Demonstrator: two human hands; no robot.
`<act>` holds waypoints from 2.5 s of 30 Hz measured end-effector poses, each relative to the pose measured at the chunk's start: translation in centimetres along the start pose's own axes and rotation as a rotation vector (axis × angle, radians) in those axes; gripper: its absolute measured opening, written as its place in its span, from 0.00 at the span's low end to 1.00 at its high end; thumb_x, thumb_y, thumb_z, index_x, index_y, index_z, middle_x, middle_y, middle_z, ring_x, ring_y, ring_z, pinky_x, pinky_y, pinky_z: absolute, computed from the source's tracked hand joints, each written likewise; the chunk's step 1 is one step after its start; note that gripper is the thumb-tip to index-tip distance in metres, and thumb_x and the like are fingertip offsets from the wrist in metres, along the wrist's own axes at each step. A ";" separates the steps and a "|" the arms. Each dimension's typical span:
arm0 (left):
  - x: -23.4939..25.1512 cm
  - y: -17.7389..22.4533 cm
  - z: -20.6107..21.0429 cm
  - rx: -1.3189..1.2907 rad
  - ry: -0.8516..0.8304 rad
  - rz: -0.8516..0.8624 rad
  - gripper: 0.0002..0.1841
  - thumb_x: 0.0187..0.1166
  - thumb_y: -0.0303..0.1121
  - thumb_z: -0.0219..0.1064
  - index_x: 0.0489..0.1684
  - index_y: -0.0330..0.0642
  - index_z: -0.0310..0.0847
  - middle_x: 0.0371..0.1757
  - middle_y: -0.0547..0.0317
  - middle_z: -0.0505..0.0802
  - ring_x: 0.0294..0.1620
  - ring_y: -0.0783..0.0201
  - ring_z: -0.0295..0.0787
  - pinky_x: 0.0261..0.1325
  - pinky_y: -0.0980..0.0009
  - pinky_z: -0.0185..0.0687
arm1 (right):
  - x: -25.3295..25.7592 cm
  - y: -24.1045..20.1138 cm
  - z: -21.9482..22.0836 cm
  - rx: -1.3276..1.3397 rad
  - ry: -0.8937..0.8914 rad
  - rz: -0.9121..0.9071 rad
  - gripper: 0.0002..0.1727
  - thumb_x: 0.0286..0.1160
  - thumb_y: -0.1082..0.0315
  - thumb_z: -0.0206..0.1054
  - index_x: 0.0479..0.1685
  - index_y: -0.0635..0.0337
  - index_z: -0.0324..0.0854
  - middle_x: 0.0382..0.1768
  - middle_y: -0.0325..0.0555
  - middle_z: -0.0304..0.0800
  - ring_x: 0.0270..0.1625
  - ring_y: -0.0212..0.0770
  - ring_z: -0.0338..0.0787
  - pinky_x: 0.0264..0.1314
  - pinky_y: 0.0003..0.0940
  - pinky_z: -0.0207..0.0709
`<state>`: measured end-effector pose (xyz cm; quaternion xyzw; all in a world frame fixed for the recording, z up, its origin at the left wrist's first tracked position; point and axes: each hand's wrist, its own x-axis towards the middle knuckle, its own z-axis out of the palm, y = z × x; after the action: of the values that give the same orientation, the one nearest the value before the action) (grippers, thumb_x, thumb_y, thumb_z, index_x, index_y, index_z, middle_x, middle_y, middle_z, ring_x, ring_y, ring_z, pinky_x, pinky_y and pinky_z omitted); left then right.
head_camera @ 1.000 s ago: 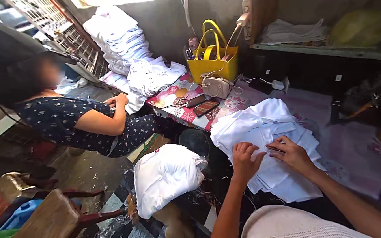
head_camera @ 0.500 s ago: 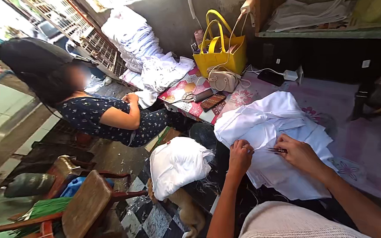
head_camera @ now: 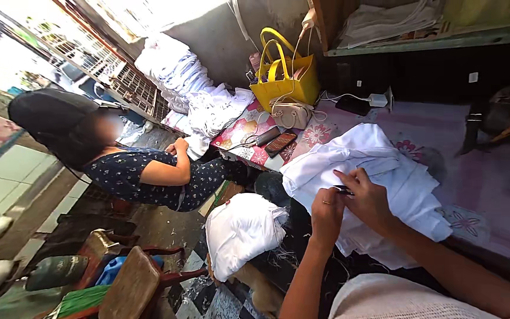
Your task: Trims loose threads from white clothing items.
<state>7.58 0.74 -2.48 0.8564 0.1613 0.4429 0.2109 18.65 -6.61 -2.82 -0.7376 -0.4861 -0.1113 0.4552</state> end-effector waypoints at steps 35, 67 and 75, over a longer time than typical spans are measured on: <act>-3.7 -1.2 4.3 -0.228 -0.143 -0.672 0.07 0.70 0.24 0.76 0.38 0.27 0.91 0.46 0.40 0.91 0.45 0.61 0.91 0.52 0.69 0.88 | -0.5 6.2 -1.1 0.657 -0.650 0.973 0.08 0.80 0.70 0.69 0.34 0.64 0.79 0.19 0.34 0.69 0.18 0.25 0.65 0.23 0.23 0.61; -4.5 -1.1 4.0 -0.669 -0.001 -0.911 0.02 0.71 0.19 0.66 0.31 0.28 0.83 0.51 0.50 0.88 0.48 0.73 0.86 0.51 0.79 0.84 | 0.2 5.2 -5.3 0.886 -0.988 0.998 0.27 0.96 0.48 0.38 0.41 0.53 0.79 0.13 0.26 0.61 0.12 0.23 0.58 0.15 0.19 0.52; -5.0 -1.2 3.8 -0.716 0.024 -0.876 0.02 0.67 0.17 0.67 0.28 0.30 0.84 0.44 0.55 0.85 0.43 0.73 0.84 0.47 0.80 0.85 | -0.1 4.8 -3.3 0.782 -1.101 0.988 0.27 0.97 0.48 0.40 0.37 0.55 0.77 0.12 0.29 0.61 0.11 0.25 0.58 0.15 0.20 0.52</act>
<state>7.87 -1.39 -8.51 0.5793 0.3437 0.3506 0.6507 23.41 -9.74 -3.72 -0.6036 -0.2632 0.6540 0.3723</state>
